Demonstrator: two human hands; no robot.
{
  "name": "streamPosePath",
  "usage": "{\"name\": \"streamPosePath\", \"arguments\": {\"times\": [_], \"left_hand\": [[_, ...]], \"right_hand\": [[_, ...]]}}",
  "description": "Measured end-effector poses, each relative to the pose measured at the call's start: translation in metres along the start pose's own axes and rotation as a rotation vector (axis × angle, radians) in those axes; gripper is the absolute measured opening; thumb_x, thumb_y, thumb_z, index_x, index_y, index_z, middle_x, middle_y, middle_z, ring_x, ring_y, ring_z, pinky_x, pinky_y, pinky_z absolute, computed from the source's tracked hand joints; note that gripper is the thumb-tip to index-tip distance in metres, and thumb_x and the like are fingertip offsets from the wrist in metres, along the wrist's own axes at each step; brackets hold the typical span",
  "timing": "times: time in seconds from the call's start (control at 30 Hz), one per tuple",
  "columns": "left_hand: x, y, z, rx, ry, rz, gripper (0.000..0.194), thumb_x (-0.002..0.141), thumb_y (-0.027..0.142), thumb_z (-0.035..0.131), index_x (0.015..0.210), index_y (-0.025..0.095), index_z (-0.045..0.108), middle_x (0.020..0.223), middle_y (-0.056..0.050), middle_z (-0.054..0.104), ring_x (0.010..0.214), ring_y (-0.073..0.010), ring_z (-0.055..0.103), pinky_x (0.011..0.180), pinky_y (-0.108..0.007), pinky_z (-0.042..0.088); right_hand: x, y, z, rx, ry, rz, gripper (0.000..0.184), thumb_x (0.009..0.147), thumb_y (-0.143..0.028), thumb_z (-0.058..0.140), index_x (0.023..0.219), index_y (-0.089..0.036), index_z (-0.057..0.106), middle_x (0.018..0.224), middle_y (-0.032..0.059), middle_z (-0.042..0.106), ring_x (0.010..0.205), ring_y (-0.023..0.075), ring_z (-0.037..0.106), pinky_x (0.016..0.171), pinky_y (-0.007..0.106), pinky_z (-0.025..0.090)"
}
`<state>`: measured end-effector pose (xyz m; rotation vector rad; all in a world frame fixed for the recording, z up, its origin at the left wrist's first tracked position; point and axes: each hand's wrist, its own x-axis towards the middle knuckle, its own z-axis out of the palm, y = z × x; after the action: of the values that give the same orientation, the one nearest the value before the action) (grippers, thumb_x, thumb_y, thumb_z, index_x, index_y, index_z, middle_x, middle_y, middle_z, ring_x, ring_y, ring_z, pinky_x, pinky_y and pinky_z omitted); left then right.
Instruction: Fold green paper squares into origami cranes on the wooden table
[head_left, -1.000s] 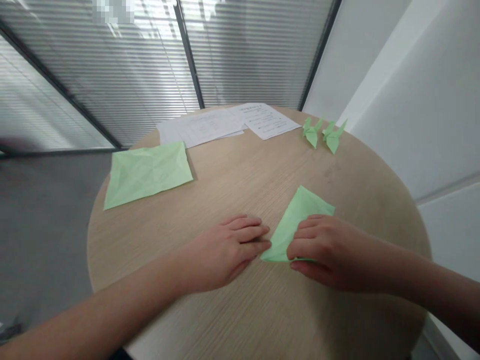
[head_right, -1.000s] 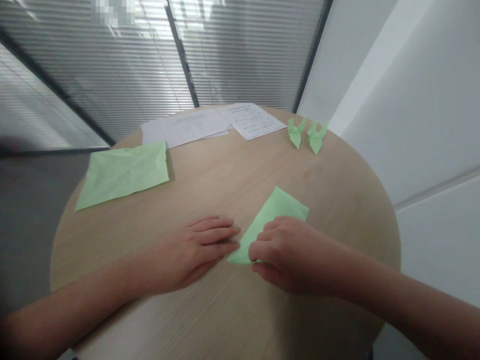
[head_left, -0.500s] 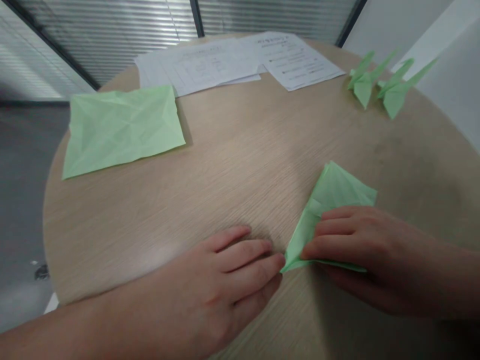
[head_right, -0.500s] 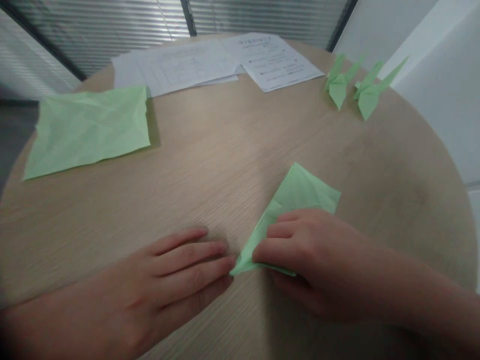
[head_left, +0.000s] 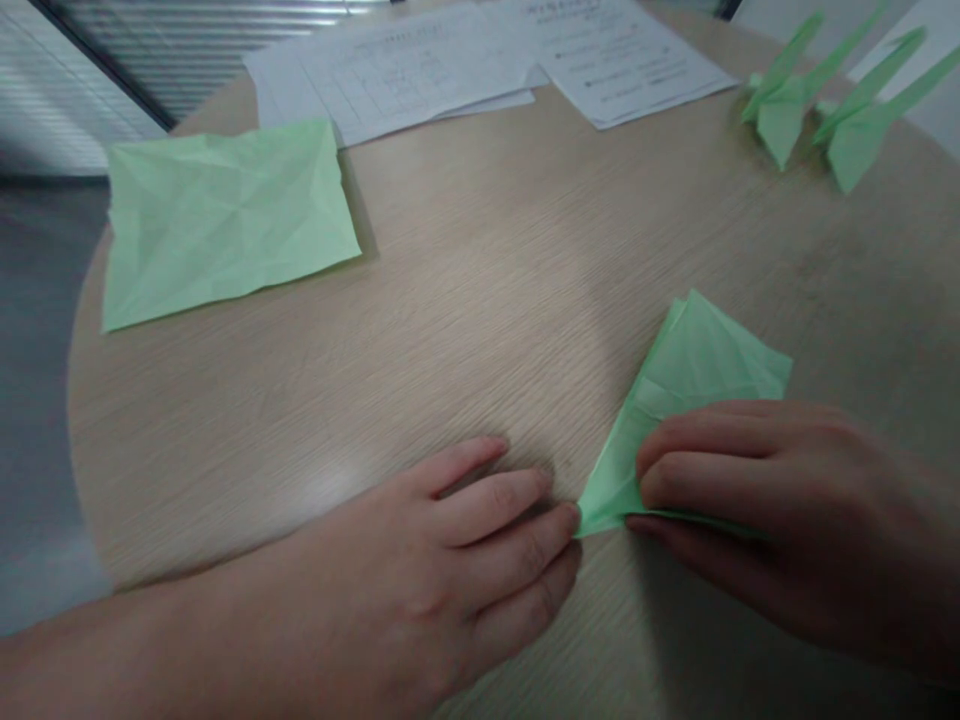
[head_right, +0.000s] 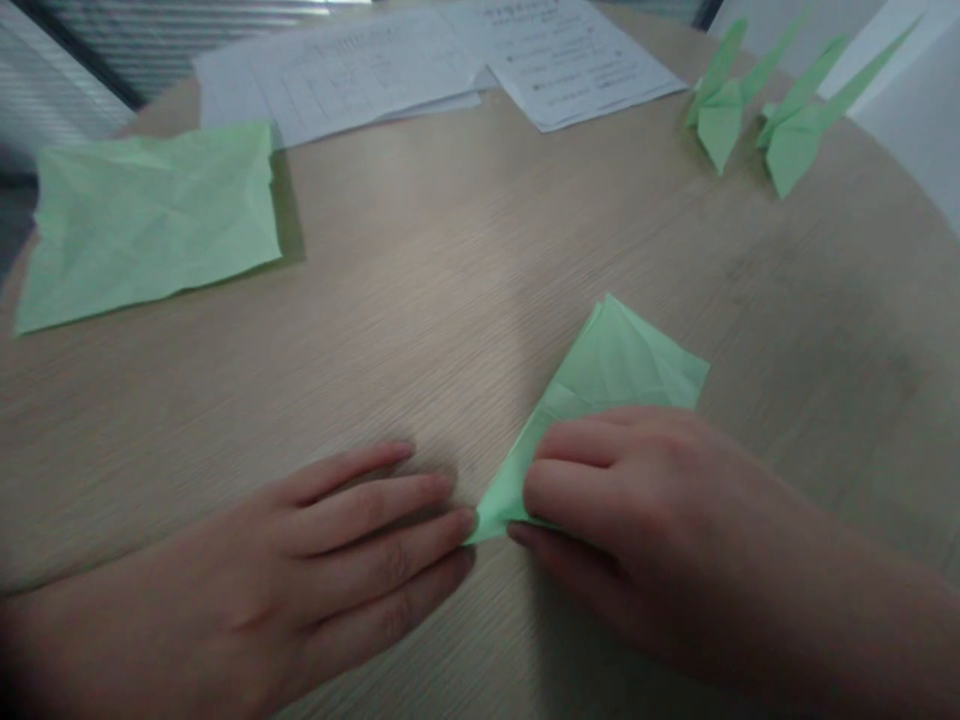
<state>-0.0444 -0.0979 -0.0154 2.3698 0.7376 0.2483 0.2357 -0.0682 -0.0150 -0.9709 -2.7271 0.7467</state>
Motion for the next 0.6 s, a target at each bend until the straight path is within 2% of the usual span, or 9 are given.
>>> {"name": "streamPosePath", "arguments": {"times": [0.17, 0.4, 0.6], "left_hand": [[-0.0025, -0.0014, 0.0033, 0.021, 0.015, 0.007, 0.048, 0.093, 0.024, 0.055, 0.137, 0.042, 0.059, 0.132, 0.002, 0.067, 0.129, -0.0259, 0.058, 0.112, -0.044, 0.048], [-0.0047, -0.0019, 0.0075, 0.063, 0.035, 0.075, 0.046, 0.095, 0.024, 0.053, 0.138, 0.039, 0.059, 0.135, 0.000, 0.066, 0.131, -0.0265, 0.057, 0.114, -0.046, 0.047], [-0.0019, -0.0031, 0.0036, -0.010, 0.050, 0.019, 0.045, 0.097, 0.023, 0.055, 0.137, 0.042, 0.059, 0.132, 0.001, 0.068, 0.125, -0.0244, 0.061, 0.111, -0.043, 0.049]], "right_hand": [[0.0012, -0.0004, 0.0020, 0.019, -0.014, 0.007, 0.027, 0.100, -0.032, 0.052, 0.079, -0.019, 0.061, 0.073, 0.0029, 0.056, 0.065, 0.0112, 0.053, 0.058, 0.026, 0.038], [0.0058, -0.0010, 0.0046, -0.059, 0.020, 0.023, 0.020, 0.099, -0.025, 0.050, 0.088, -0.020, 0.065, 0.078, 0.0019, 0.060, 0.065, 0.0105, 0.051, 0.060, 0.025, 0.036], [0.0066, -0.0041, 0.0071, -0.072, 0.048, 0.036, 0.021, 0.097, -0.025, 0.049, 0.083, -0.020, 0.063, 0.077, 0.0036, 0.060, 0.065, 0.0130, 0.051, 0.060, 0.027, 0.034]]}}
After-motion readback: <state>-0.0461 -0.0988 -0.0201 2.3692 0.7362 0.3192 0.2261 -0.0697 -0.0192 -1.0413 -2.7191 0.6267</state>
